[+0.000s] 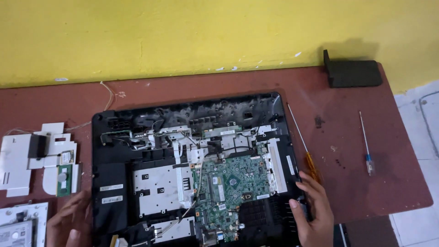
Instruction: Disassembling an electronic device by removing screws with a screwdriver and disconnecting internal ribbon cables.
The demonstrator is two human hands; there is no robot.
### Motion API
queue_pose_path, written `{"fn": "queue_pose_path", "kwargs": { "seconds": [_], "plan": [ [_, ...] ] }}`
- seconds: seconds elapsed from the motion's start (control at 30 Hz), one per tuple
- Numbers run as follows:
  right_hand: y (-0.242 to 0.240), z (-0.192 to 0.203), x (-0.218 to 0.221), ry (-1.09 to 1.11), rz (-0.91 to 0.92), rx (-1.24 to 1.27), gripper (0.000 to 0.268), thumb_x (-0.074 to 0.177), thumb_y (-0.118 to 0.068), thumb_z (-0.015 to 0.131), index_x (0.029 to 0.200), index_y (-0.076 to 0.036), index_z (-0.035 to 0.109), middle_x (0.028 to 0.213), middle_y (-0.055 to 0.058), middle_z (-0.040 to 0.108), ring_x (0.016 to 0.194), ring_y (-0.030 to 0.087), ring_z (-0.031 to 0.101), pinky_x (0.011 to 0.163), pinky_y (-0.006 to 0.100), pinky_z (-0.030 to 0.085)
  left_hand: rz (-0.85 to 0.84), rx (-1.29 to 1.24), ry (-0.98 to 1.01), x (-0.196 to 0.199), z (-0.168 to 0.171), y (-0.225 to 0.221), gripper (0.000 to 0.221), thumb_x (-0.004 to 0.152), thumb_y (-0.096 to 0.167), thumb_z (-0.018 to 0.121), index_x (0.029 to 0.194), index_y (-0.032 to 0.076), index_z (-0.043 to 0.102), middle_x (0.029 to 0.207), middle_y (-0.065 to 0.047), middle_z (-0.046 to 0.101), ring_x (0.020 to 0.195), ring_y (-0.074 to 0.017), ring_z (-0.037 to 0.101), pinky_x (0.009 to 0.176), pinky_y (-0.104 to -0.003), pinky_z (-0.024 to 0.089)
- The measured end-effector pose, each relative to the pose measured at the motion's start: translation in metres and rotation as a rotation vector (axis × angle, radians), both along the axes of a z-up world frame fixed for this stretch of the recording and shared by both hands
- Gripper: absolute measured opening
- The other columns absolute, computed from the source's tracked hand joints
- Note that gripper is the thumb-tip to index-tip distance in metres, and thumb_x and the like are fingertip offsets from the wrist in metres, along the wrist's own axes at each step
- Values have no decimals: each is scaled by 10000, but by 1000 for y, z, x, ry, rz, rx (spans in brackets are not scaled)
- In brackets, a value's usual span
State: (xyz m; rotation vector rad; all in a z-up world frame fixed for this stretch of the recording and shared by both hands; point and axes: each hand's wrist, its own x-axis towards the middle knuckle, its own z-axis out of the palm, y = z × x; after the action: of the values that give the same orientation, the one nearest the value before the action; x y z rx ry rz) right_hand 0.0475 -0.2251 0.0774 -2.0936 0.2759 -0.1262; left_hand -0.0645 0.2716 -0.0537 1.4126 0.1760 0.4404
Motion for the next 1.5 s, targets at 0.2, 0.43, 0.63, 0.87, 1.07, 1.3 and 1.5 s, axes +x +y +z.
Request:
{"fn": "queue_pose_path", "kwargs": {
  "seconds": [0.2, 0.43, 0.63, 0.87, 1.07, 1.3, 1.5],
  "plan": [
    [-1, -4, 1, 29, 15, -118, 351, 893, -197, 643, 1221, -79, 687, 1472, 81, 584, 1406, 269, 534, 1167, 453, 442, 58, 41, 56, -4, -1, -4, 470, 968, 219, 512, 1389, 19, 450, 1608, -312, 443, 1621, -482, 435, 1298, -547, 412],
    [-4, -10, 1, 11, 34, -178, 371, 899, -241, 637, 1246, -111, 666, 1465, 74, 582, 1402, 269, 529, 1160, 476, 423, 92, -10, 199, -13, -19, 15, 454, 928, 222, 591, 1352, 67, 543, 1633, -215, 499, 1618, -428, 482, 1237, -520, 475],
    [-6, -13, 0, -7, 74, -203, 388, 909, -238, 638, 1280, -126, 647, 1464, 89, 566, 1406, 285, 527, 1160, 495, 413, 110, -32, 220, -11, -7, 3, 420, 957, 169, 557, 1366, 79, 527, 1645, -203, 492, 1640, -426, 475, 1219, -498, 483],
    [-11, -19, 1, -7, 112, -255, 458, 929, -247, 617, 1360, -92, 606, 1484, 104, 536, 1405, 290, 511, 1160, 496, 421, 18, 375, 134, -1, -31, 41, 491, 974, 169, 547, 1418, -39, 515, 1612, -270, 502, 1551, -405, 514, 1269, -445, 455],
    [-3, -16, -3, -122, 46, -282, 451, 931, -228, 623, 1340, -39, 613, 1465, 141, 531, 1378, 304, 537, 1132, 457, 481, 0, -24, 907, 39, -38, 83, 553, 1057, 87, 332, 1608, 39, 312, 1664, -125, 355, 1568, -294, 298, 1285, -499, 311],
    [0, -17, -5, -116, -54, -217, 440, 925, -185, 645, 1311, 21, 609, 1331, 182, 584, 1250, 281, 611, 1043, 391, 551, 132, 281, 156, -11, -18, 2, 474, 1001, 163, 494, 1436, -10, 418, 1627, -297, 401, 1562, -491, 453, 1259, -619, 491],
    [-3, -18, -4, -38, -57, -239, 429, 913, -245, 651, 1279, -21, 649, 1271, 136, 662, 1186, 267, 642, 992, 393, 526, 136, 186, 217, -4, 2, -8, 484, 956, 121, 530, 1422, -2, 481, 1637, -237, 430, 1581, -445, 465, 1284, -589, 473]
  ]
}}
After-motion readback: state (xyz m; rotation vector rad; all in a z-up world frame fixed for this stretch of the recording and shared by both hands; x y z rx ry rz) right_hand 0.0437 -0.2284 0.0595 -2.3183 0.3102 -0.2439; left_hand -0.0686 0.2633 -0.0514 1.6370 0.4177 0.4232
